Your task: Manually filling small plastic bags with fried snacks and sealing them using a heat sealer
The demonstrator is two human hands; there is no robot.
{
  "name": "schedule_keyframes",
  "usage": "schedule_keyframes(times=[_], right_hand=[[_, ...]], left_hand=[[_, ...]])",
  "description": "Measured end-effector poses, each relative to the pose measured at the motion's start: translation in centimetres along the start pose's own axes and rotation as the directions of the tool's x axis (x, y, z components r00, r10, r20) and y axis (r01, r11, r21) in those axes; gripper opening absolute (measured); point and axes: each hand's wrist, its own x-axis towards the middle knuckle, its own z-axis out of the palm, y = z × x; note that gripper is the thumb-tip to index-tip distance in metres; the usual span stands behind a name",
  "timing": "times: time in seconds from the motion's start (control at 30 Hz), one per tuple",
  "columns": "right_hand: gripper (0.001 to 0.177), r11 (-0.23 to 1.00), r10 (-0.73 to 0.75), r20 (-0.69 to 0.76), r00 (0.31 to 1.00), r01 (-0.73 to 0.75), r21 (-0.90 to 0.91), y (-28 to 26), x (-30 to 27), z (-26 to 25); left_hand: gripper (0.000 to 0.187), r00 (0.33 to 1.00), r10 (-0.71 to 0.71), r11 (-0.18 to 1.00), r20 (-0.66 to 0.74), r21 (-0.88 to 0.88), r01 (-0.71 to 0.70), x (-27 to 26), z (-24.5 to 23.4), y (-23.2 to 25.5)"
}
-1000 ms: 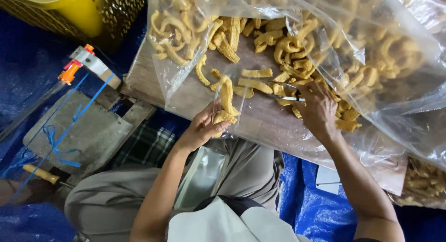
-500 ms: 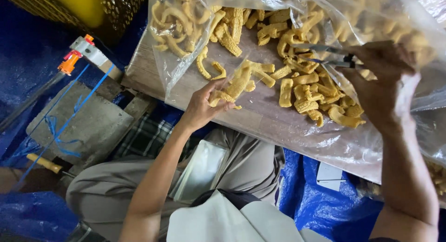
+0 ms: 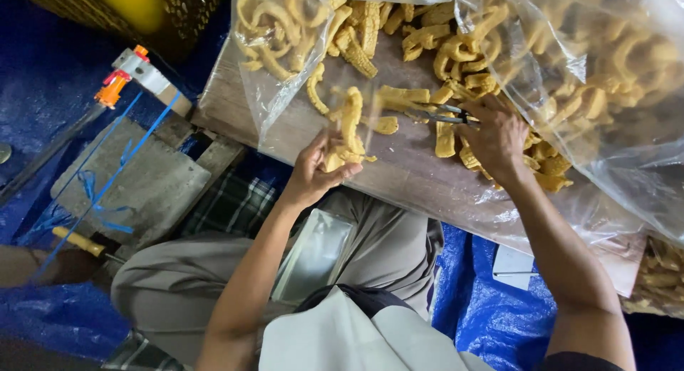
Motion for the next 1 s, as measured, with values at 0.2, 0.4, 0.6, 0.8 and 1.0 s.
schedule_keyframes(times=[0.2, 0.4, 0.6, 0.8, 1.0], right_hand=[[0.014, 0.981, -0.133, -0.028, 0.991, 0.128, -0.146, 0.6, 1.0, -7.0], [0.033, 0.863, -0.424, -0.228, 0.877, 0.314, -0.397, 1.2, 0.1, -14.2], [0.013, 0.747, -0.642, -0.227, 0.733, 0.531, -0.4, -4.7, -0.7, -13.9], [0.008, 0.716, -0.691, -0.289, 0.663, 0.569, -0.405, -6.4, -0.4, -13.3], [0.025, 0.647, -0.758, -0.182, 0.626, 0.689, -0.327, -8.9, -1.2, -14.9]], left_hand=[[0.053, 0.993, -0.109, 0.99, 0.054, 0.096, 0.103, 0.8, -0.9, 0.6], [0.068, 0.977, -0.146, 0.957, 0.154, 0.274, 0.099, 1.9, -1.9, 1.1], [0.058, 0.975, -0.084, 0.961, 0.205, 0.276, 0.024, 1.5, -0.9, 1.2], [0.061, 0.976, -0.134, 0.973, 0.174, 0.211, 0.096, 0.7, -1.5, 2.0], [0.061, 0.937, -0.245, 0.966, 0.25, 0.149, 0.213, 1.1, -0.4, 3.6]])
